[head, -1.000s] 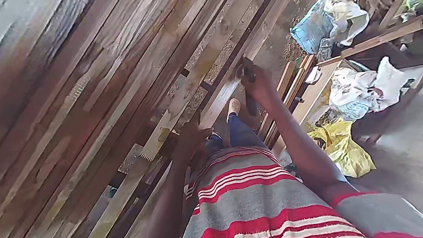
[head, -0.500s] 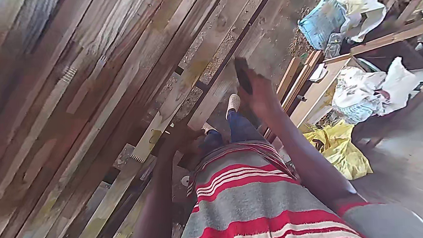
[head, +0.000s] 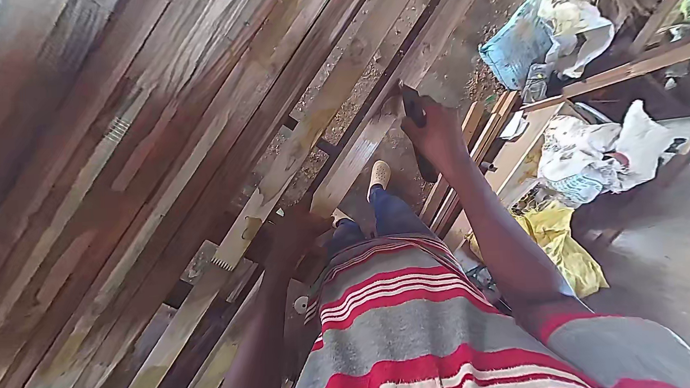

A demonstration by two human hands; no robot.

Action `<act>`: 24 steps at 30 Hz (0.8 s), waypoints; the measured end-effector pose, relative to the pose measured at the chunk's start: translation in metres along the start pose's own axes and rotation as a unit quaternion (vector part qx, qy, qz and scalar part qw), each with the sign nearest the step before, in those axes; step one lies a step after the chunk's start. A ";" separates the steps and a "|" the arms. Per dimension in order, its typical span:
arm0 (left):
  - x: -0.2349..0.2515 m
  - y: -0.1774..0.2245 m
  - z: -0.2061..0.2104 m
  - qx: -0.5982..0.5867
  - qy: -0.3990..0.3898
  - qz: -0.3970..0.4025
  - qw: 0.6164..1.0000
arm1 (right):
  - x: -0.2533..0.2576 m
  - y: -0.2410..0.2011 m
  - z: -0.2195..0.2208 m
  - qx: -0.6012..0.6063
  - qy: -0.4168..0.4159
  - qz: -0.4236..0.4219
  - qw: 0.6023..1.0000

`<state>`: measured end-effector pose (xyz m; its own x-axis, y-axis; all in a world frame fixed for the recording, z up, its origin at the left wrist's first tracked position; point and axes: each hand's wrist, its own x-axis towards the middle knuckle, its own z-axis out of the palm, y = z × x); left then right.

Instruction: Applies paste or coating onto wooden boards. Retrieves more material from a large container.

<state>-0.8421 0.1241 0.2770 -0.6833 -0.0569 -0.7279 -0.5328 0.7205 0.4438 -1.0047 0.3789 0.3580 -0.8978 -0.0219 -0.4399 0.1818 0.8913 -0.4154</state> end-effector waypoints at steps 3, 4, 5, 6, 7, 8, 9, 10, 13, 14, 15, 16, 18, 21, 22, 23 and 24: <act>-0.008 0.009 0.001 0.029 0.022 -0.013 0.999 | -0.014 -0.009 0.016 0.037 -0.011 -0.023 0.999; -0.008 0.011 0.000 0.035 0.022 -0.012 0.999 | -0.029 -0.014 0.021 0.034 -0.026 -0.030 0.999; -0.009 0.011 0.000 0.038 0.018 -0.009 0.999 | -0.046 -0.017 0.025 0.030 -0.042 -0.038 0.998; -0.010 0.011 0.000 0.039 0.011 -0.008 0.999 | -0.056 -0.019 0.030 0.019 -0.060 -0.042 0.997; -0.010 0.012 -0.001 0.037 0.007 -0.010 0.999 | -0.062 -0.018 0.037 0.003 -0.073 -0.047 0.996; -0.011 0.011 -0.001 0.034 0.006 -0.013 0.999 | -0.065 -0.018 0.041 -0.008 -0.092 -0.048 0.995; -0.012 0.011 0.000 0.030 0.011 -0.014 0.999 | -0.066 -0.016 0.042 -0.008 -0.110 -0.046 0.993; -0.014 0.013 0.001 0.027 0.022 -0.015 0.999 | -0.066 -0.012 0.040 0.007 -0.124 -0.051 0.991; -0.015 0.016 0.007 0.028 0.057 -0.024 0.998 | -0.060 0.012 0.026 0.099 -0.142 -0.039 0.984; -0.011 0.012 0.008 0.020 0.051 -0.022 0.998 | -0.054 0.022 0.020 0.126 -0.134 -0.026 0.983; -0.006 0.006 0.006 0.000 0.031 -0.018 0.999 | -0.047 0.033 0.014 0.150 -0.115 -0.021 0.982; 0.001 -0.001 0.002 -0.021 0.002 -0.011 1.000 | -0.039 0.040 0.006 0.165 -0.096 -0.018 0.981; 0.013 -0.011 -0.007 -0.062 -0.041 0.015 0.997 | -0.013 0.050 -0.011 0.158 -0.049 -0.029 0.986; 0.023 -0.017 -0.013 -0.095 -0.083 0.031 0.992 | 0.044 0.063 -0.024 0.103 0.034 -0.086 0.990; 0.025 -0.015 -0.014 -0.078 -0.089 0.024 0.993 | 0.060 0.066 -0.024 0.078 0.052 -0.103 0.990; 0.026 -0.013 -0.016 -0.056 -0.093 0.024 0.994 | 0.072 0.068 -0.022 0.046 0.055 -0.109 0.991; 0.027 -0.009 -0.017 -0.041 -0.091 0.032 0.995 | 0.077 0.068 -0.019 0.009 0.044 -0.106 0.993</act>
<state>-0.8640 0.1039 0.2625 -0.6196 0.1178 -0.7760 -0.5350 0.6600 0.5274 -1.0693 0.4460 0.3106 -0.9481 -0.1670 -0.2705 -0.0075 0.8624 -0.5062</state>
